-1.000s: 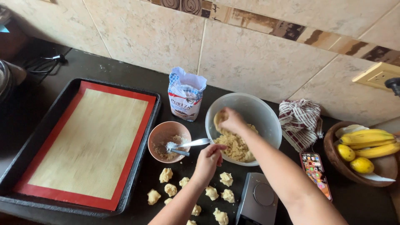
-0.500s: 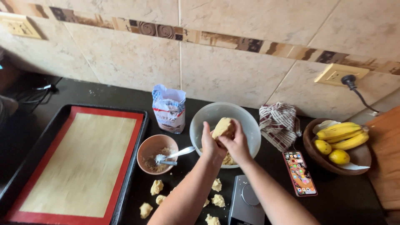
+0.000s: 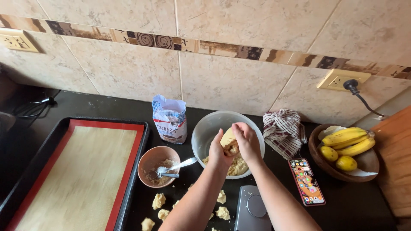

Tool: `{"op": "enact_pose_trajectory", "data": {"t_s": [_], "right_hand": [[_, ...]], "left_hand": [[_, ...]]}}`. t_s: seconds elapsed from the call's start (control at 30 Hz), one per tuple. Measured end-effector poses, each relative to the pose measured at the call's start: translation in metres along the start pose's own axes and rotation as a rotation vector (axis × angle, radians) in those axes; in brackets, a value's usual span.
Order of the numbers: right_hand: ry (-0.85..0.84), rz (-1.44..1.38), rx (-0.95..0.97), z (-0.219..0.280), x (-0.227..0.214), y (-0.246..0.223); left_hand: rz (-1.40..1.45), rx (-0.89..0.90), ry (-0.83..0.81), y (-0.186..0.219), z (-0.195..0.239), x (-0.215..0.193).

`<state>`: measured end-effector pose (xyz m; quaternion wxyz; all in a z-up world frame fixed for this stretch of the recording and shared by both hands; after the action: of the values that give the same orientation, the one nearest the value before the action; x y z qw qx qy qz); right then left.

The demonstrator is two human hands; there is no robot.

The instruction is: The person portions dough from a large bowl into smaller pieces, weighing each piece on a digital scale to ensure uniformity. They then roll the weighed portions into balls and place them on the countertop next to a baking sheet.

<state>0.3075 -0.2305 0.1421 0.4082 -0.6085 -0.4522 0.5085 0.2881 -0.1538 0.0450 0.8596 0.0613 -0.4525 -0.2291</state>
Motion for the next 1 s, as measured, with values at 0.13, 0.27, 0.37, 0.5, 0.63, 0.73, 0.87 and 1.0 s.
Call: {"op": "enact_pose_trajectory", "data": {"t_s": [0.13,0.27,0.37,0.5,0.63,0.73,0.87,1.0], "right_hand": [[0.033,-0.015,-0.168,-0.004,0.01,0.002],[0.07,0.04,-0.438,0.019,0.019,-0.017],[0.092,0.079,-0.671,0.029,0.02,-0.025],[0.142,0.157,-0.783,0.032,0.018,-0.017],[0.104,0.111,-0.78,0.03,0.013,-0.024],[0.001,-0.12,-0.455,0.017,0.01,-0.022],[0.131,0.066,-0.652,0.03,0.001,-0.036],[0.223,0.079,-0.763,0.045,-0.006,-0.047]], "left_hand": [[-0.154,0.055,0.012,-0.008,-0.055,-0.027],[-0.054,0.025,0.004,-0.003,-0.041,-0.02],[-0.118,0.027,-0.004,0.003,-0.024,-0.013],[-0.229,0.03,0.015,-0.001,-0.019,-0.01],[-0.285,0.057,0.027,0.001,-0.022,-0.009],[-0.18,0.111,0.026,0.007,-0.008,0.003],[-0.343,0.121,0.005,0.009,0.032,0.029],[-0.472,0.094,0.079,0.014,0.072,0.04]]}}
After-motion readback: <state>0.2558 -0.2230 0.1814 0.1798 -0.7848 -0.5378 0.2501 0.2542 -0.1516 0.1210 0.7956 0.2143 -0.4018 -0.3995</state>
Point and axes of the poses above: each hand's wrist, its own z-axis away from the middle knuckle, its own x-axis out of the palm, y = z × x, the point moved 8 cm from there along -z, towards the middle knuckle, and after that the axes turned 9 degrees about -z, right-handed, at the moved point
